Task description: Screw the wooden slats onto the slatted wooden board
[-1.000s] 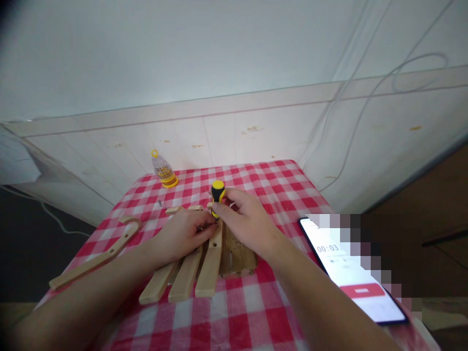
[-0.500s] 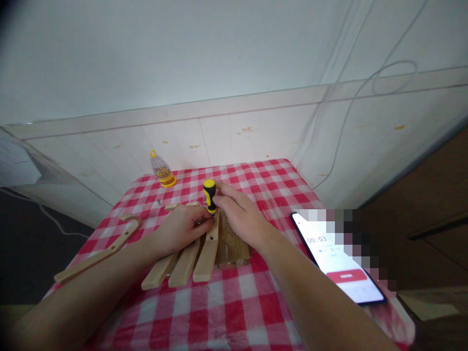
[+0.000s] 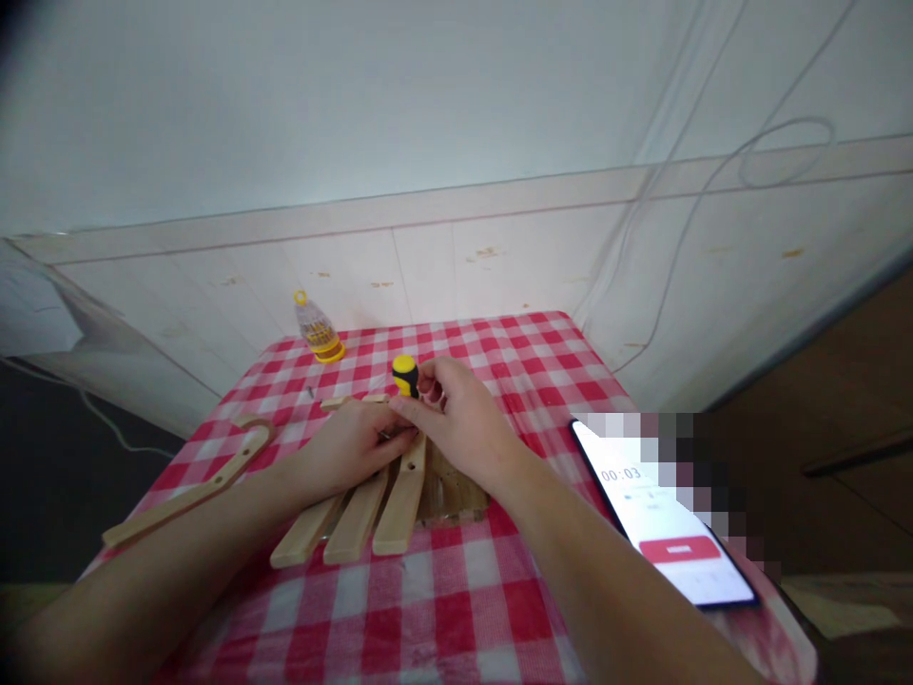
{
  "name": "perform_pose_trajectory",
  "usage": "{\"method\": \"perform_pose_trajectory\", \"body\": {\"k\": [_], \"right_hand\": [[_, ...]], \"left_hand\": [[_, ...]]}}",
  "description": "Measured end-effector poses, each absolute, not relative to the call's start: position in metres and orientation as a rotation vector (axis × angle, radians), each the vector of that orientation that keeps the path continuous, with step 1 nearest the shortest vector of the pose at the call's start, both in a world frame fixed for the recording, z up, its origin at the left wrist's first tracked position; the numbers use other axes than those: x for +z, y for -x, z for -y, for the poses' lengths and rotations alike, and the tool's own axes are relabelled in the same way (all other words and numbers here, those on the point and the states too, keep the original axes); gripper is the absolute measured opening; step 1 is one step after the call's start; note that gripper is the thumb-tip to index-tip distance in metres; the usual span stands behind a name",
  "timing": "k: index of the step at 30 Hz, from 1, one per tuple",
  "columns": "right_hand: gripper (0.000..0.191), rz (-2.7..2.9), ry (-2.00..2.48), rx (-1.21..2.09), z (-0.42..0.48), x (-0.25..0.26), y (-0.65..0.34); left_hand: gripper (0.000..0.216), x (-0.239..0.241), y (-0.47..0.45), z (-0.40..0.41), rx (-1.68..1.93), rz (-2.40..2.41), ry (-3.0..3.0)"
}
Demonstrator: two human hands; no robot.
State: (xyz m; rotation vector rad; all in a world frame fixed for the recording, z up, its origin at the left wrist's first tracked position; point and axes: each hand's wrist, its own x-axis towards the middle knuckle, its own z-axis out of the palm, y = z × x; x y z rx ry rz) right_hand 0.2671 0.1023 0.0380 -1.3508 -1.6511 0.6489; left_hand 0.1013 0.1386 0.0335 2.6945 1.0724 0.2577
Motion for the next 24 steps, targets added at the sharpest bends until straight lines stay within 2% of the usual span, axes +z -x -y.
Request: {"method": "perform_pose_trajectory", "body": {"k": [3,11,16,24], "right_hand": [[0.03,1.58,1.381,0.677,-0.102,0.035,-0.265],[0.02,1.651,1.325,0.704,-0.101,0.041,-0.271],[0.029,1.571,1.383,0.66,-0.103,0.034,-0.265],[0.022,1.668,1.278,0.77,-0.1,0.035,-0.266]], "left_hand": [[0.019,0.034,-0.101,-0.139,0.261,-1.04,-2.686],[0.02,0.036,-0.101,-0.139,0.249,-1.026,-2.699],[0.017,0.035,-0.101,-0.137,0.297,-1.035,-2.723],[0.014,0.034,-0.1,-0.138,0.28,-1.065,-2.708]]}}
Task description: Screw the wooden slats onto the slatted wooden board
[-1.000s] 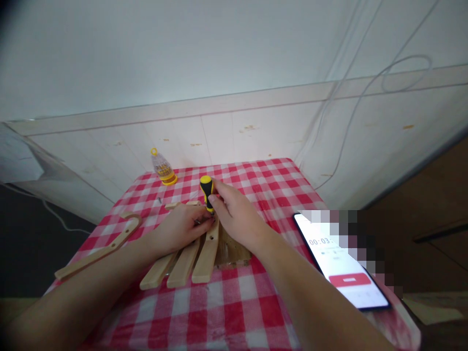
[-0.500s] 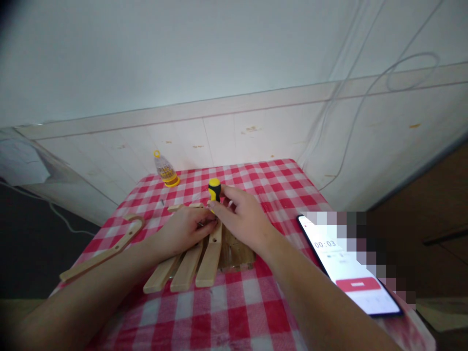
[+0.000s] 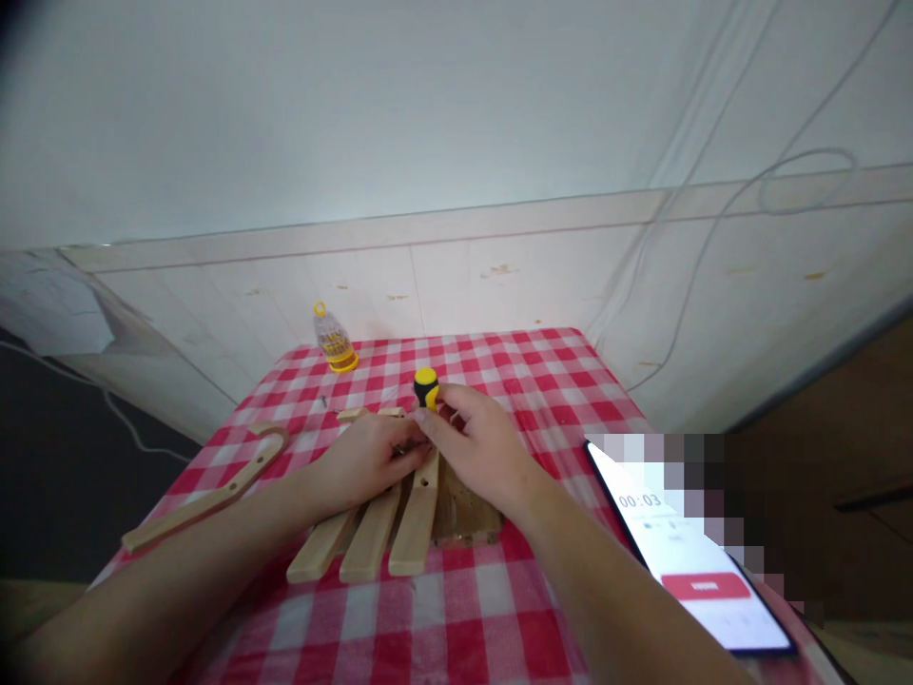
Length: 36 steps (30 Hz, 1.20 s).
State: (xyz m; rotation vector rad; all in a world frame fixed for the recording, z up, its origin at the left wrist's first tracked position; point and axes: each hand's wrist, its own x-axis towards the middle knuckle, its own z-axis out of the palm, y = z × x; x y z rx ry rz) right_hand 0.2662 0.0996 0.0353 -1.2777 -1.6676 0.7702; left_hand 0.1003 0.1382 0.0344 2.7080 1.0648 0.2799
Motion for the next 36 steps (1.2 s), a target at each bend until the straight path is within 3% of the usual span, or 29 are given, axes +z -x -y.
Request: {"method": "perform_pose_trajectory", "body": {"k": [7,15,21,26,30,36], "right_hand": [[0.025,1.565,1.432,0.673,-0.1019,0.0364,-0.2626],[0.017,1.627,1.244,0.846,-0.1011,0.0389,-0.2697],[0.028,1.566,1.438,0.596,-0.1004,0.037,-0.2616],[0.028,1.598,1.235,0.692,-0.0984,0.0328,-0.2628],[0.043,1.608,1.162,0.641,-0.0966,0.0346,-0.2656],[0.027,1.554,1.217,0.648,-0.1024,0.0337,-0.262]], "left_hand": [[0.016,0.0337,-0.0999,-0.1382,0.285,-1.047,-2.697],[0.02,0.0341,-0.1002,-0.1385,0.272,-1.054,-2.719],[0.016,0.035,-0.1008,-0.1377,0.273,-1.064,-2.713],[0.017,0.0344,-0.1009,-0.138,0.247,-1.072,-2.686],[0.016,0.036,-0.1018,-0.1382,0.241,-1.074,-2.655],[0.016,0.037,-0.1022,-0.1385,0.247,-1.061,-2.666]]}}
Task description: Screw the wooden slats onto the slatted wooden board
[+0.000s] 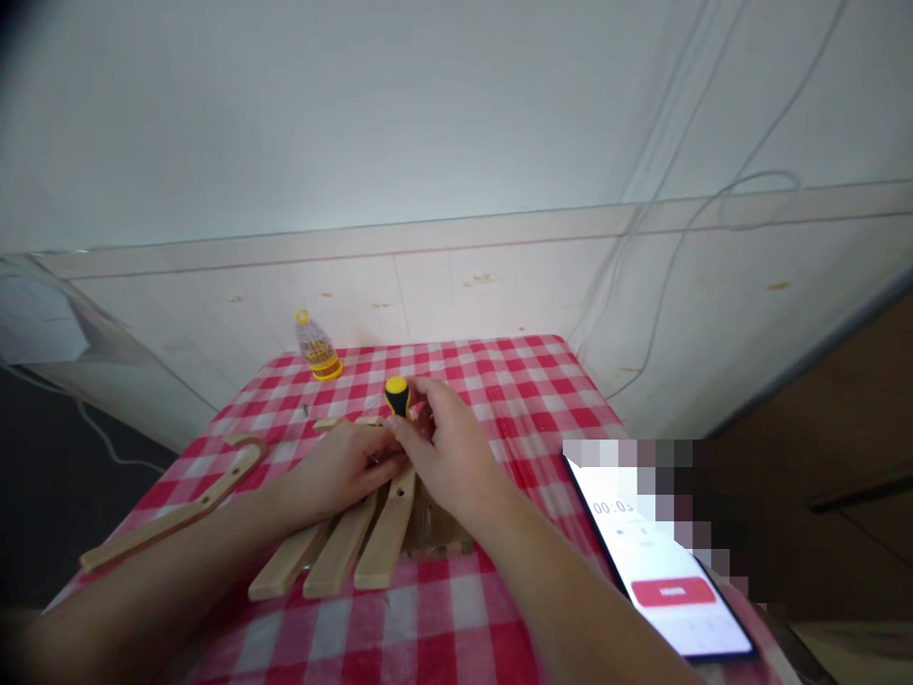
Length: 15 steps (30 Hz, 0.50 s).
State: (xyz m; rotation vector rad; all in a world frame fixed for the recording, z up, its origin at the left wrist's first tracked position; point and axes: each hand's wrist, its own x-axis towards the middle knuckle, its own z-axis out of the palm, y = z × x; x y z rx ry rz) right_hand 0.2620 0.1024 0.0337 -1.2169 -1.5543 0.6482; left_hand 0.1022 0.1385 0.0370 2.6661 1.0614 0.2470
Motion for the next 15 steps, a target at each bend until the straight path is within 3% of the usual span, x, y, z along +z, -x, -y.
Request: {"method": "perform_pose_trajectory", "body": {"k": [15], "right_hand": [[0.019,1.52,1.337,0.854,-0.099,0.044,-0.265]], "left_hand": [[0.019,0.033,-0.099,-0.14,0.266,-1.035,-2.656]]}}
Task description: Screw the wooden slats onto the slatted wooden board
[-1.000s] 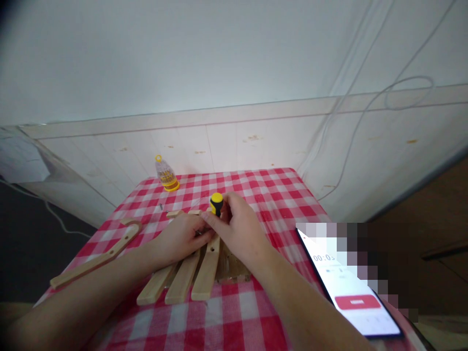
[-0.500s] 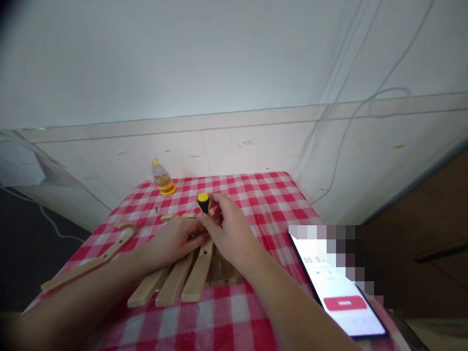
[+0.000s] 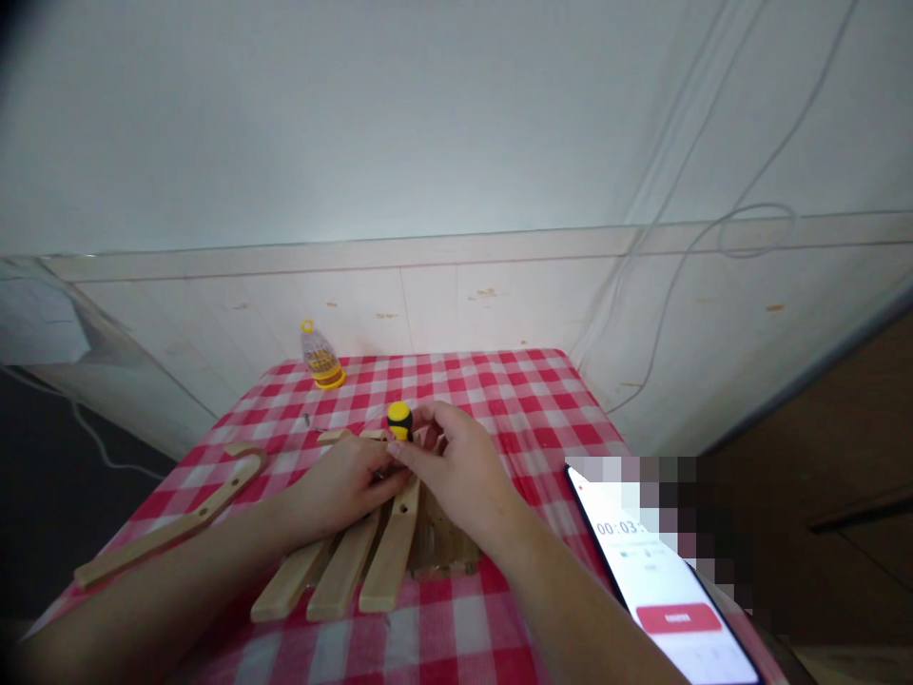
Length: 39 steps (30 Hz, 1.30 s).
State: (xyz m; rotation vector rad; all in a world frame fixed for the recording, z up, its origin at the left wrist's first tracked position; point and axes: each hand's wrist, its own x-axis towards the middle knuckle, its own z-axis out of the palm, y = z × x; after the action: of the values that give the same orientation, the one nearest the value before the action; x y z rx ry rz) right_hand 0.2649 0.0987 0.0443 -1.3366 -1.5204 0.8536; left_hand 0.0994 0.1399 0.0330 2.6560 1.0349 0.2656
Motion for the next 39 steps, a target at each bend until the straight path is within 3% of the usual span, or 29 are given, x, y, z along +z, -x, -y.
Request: {"method": "perform_pose_trajectory", "body": {"k": [8,12,20,27,31,39], "right_hand": [[0.028,1.51,1.342,0.822,-0.103,0.034,-0.267],[0.021,1.618,1.215,0.892,-0.106,0.029,-0.273],[0.028,1.654,1.371,0.674,-0.112,0.023,-0.271],[0.026,1.808,1.208,0.633,-0.1,0.042,-0.273],[0.018,1.752,1.273,0.595,-0.099,0.043,-0.269],[0.027,1.598,1.351,0.583,-0.104,0.033,-0.26]], "left_hand": [[0.018,0.031,-0.099,-0.141,0.301,-1.03,-2.704],[0.019,0.031,-0.099,-0.141,0.311,-1.017,-2.684],[0.018,0.029,-0.098,-0.142,0.323,-0.998,-2.678],[0.018,0.03,-0.098,-0.143,0.308,-1.007,-2.667],[0.018,0.03,-0.099,-0.143,0.292,-1.021,-2.693],[0.022,0.032,-0.099,-0.142,0.281,-1.024,-2.705]]}}
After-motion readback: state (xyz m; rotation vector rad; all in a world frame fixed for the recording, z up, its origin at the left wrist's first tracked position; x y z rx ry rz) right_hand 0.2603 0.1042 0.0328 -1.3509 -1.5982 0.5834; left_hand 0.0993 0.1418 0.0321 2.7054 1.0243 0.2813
